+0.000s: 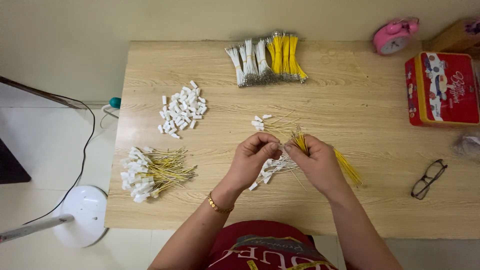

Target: Manually insert wire terminals into plastic connector housings to assemble wire harnesses.

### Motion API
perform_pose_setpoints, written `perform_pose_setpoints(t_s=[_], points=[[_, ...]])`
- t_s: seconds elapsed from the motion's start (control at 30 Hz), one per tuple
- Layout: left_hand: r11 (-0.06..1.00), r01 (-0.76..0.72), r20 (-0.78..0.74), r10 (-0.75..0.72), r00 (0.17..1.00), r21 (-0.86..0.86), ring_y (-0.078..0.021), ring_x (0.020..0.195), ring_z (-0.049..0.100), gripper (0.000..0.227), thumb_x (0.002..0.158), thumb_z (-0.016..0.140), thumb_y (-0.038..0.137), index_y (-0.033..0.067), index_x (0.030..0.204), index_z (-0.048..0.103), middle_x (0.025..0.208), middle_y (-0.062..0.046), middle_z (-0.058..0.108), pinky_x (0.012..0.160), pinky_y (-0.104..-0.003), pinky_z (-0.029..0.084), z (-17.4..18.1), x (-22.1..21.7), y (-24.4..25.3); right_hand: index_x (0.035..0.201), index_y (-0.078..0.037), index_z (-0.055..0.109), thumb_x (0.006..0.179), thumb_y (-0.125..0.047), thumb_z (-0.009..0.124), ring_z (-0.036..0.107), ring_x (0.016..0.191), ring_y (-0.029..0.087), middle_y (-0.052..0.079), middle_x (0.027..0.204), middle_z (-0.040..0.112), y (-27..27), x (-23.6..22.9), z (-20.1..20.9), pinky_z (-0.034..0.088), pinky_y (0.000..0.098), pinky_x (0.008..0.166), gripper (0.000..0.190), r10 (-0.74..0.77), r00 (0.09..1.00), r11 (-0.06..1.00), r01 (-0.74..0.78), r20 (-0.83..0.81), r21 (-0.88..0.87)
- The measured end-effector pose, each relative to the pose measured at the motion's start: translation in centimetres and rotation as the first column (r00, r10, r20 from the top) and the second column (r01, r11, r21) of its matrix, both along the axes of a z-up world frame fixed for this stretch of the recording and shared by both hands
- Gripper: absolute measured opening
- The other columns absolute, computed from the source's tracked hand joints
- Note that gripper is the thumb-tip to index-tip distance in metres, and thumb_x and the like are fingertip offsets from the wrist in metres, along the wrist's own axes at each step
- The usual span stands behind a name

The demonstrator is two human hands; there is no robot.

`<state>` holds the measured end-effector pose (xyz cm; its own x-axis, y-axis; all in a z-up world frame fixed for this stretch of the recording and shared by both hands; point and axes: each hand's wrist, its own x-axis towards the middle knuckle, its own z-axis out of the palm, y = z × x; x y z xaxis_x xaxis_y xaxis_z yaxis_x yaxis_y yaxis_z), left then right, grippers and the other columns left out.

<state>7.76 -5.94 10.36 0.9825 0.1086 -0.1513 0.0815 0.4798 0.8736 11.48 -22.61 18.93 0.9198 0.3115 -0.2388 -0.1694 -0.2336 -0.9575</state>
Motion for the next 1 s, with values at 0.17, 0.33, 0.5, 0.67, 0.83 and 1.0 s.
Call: perform_pose_setpoints(t_s=[0.17, 0.33, 0.5, 0.67, 0.83, 1.0], points=[[0.982, -0.038, -0.015, 0.036, 0.999, -0.183, -0.0177, 0.092, 0.073, 0.029, 0.098, 0.066, 0.002, 0.0036, 0.126, 0.061, 0.105, -0.009, 0.069, 0.085, -0.033, 0.065, 0.2, 0.1, 0.7, 0.083, -0.005, 0.069, 0.092, -0.005, 0.072, 0.043, 0.058, 0.007, -0.002, 0.061, 0.049, 0.1, -0.1, -0.4, 0.034, 0.0225, 0.054, 0.010, -0.040, 0.998, 0.998, 0.042, 0.046, -0.047], [0.936, -0.059, -0.059, 0.041, 0.997, -0.346, -0.0211, 0.097, 0.073, 0.030, 0.095, 0.068, -0.003, 0.0015, 0.124, 0.061, 0.112, -0.012, 0.068, 0.089, -0.036, 0.065, 0.1, 0.2, 0.8, 0.087, -0.008, 0.074, 0.090, -0.009, 0.075, 0.046, 0.054, 0.008, 0.000, 0.058, 0.053, 0.2, 0.3, -0.6, 0.036, 0.0232, 0.051, 0.004, -0.032, 0.993, 0.989, 0.048, 0.116, -0.141], [0.901, -0.051, -0.077, 0.019, 0.997, -0.431, -0.0214, 0.098, 0.073, 0.029, 0.092, 0.068, -0.006, 0.0018, 0.120, 0.063, 0.115, -0.013, 0.069, 0.090, -0.036, 0.063, 1.3, 0.2, 0.9, 0.081, -0.006, 0.072, 0.088, -0.008, 0.075, 0.045, 0.057, 0.010, -0.001, 0.059, 0.050, 0.7, 0.1, 0.7, 0.037, 0.0247, 0.053, 0.007, -0.036, 0.984, 0.977, 0.072, 0.176, -0.200], [0.935, -0.031, -0.070, 0.007, 0.998, -0.352, -0.0216, 0.098, 0.072, 0.027, 0.093, 0.066, -0.008, 0.0006, 0.118, 0.065, 0.115, -0.014, 0.070, 0.091, -0.038, 0.063, 0.9, 0.1, 0.7, 0.083, -0.004, 0.072, 0.087, -0.014, 0.079, 0.059, 0.058, 0.023, 0.015, 0.065, 0.061, 0.3, 0.2, -0.8, 0.046, 0.0350, 0.056, 0.013, 0.075, 0.950, 0.932, 0.042, 0.303, -0.359], [0.983, -0.028, -0.063, 0.017, 0.998, -0.183, -0.0203, 0.098, 0.072, 0.025, 0.093, 0.068, -0.006, -0.0008, 0.117, 0.067, 0.114, -0.015, 0.071, 0.090, -0.036, 0.063, 0.6, 0.0, 0.6, 0.088, -0.002, 0.072, 0.090, -0.012, 0.075, 0.065, 0.068, 0.032, 0.017, 0.075, 0.064, 0.0, 0.7, -1.2, 0.050, 0.0404, 0.063, 0.011, 0.183, 0.907, 0.932, -0.039, 0.378, -0.360], [0.990, -0.028, -0.085, 0.016, 0.996, -0.140, -0.0209, 0.098, 0.073, 0.026, 0.093, 0.070, -0.002, -0.0031, 0.120, 0.069, 0.112, -0.016, 0.073, 0.091, -0.037, 0.063, 0.5, -0.3, 0.4, 0.098, -0.003, 0.072, 0.096, -0.016, 0.069, 0.060, 0.065, 0.024, 0.017, 0.070, 0.059, 0.4, 0.2, -1.9, 0.048, 0.0387, 0.061, 0.014, 0.122, 0.953, 0.938, -0.019, 0.278, -0.347]])
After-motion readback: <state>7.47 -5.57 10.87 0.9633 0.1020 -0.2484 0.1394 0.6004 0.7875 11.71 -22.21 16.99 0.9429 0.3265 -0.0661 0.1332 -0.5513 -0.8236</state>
